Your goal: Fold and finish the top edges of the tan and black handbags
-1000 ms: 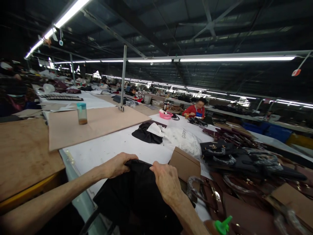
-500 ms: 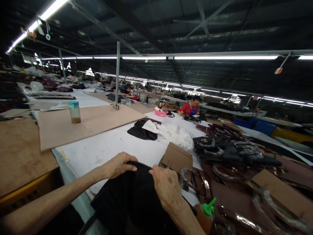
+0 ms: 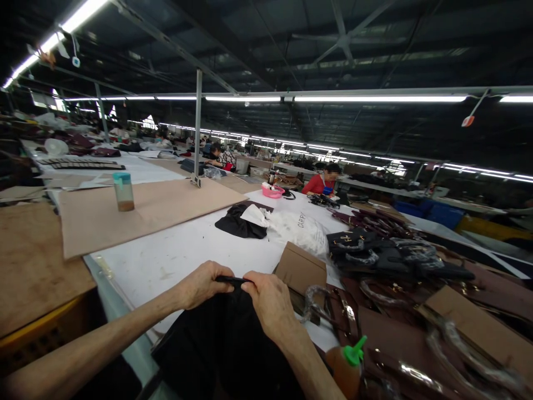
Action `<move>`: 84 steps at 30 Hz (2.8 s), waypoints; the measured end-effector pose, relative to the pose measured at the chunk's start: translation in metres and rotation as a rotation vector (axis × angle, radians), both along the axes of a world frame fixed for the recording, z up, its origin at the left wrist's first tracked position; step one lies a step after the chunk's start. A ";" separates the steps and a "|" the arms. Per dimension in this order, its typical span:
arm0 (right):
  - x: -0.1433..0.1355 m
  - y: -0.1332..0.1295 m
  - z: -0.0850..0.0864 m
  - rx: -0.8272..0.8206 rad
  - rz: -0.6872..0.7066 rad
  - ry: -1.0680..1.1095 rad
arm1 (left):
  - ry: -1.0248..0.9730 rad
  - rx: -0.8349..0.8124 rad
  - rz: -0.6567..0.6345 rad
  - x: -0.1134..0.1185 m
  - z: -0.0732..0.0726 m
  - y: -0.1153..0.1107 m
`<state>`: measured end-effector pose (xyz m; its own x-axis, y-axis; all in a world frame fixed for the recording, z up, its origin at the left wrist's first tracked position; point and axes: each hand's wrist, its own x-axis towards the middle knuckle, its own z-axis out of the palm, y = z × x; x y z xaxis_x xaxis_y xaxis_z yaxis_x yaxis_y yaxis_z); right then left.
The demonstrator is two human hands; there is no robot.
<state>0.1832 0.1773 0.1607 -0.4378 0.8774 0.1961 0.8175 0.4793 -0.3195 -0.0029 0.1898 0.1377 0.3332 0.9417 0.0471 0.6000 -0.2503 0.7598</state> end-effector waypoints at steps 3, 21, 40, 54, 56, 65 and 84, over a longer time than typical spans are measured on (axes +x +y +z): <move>-0.002 0.001 -0.002 0.045 -0.020 -0.048 | -0.059 -0.042 0.003 0.000 -0.003 0.000; -0.009 -0.001 -0.011 0.290 -0.011 -0.247 | -0.040 -0.003 -0.063 -0.007 0.002 -0.007; -0.020 0.000 -0.006 0.203 -0.019 -0.245 | -0.215 -0.112 0.032 -0.002 -0.008 -0.002; -0.028 0.020 0.015 -0.081 0.205 -0.263 | -0.143 -0.144 -0.012 -0.011 -0.002 -0.007; -0.027 0.024 0.016 -0.119 0.253 -0.251 | -0.140 -0.241 -0.013 -0.020 0.000 -0.016; -0.016 0.018 0.035 -0.220 0.221 -0.268 | 0.098 -0.250 -0.023 -0.042 0.019 -0.027; -0.010 -0.003 0.018 -0.161 0.137 -0.100 | -0.058 -0.026 -0.046 -0.041 0.003 -0.013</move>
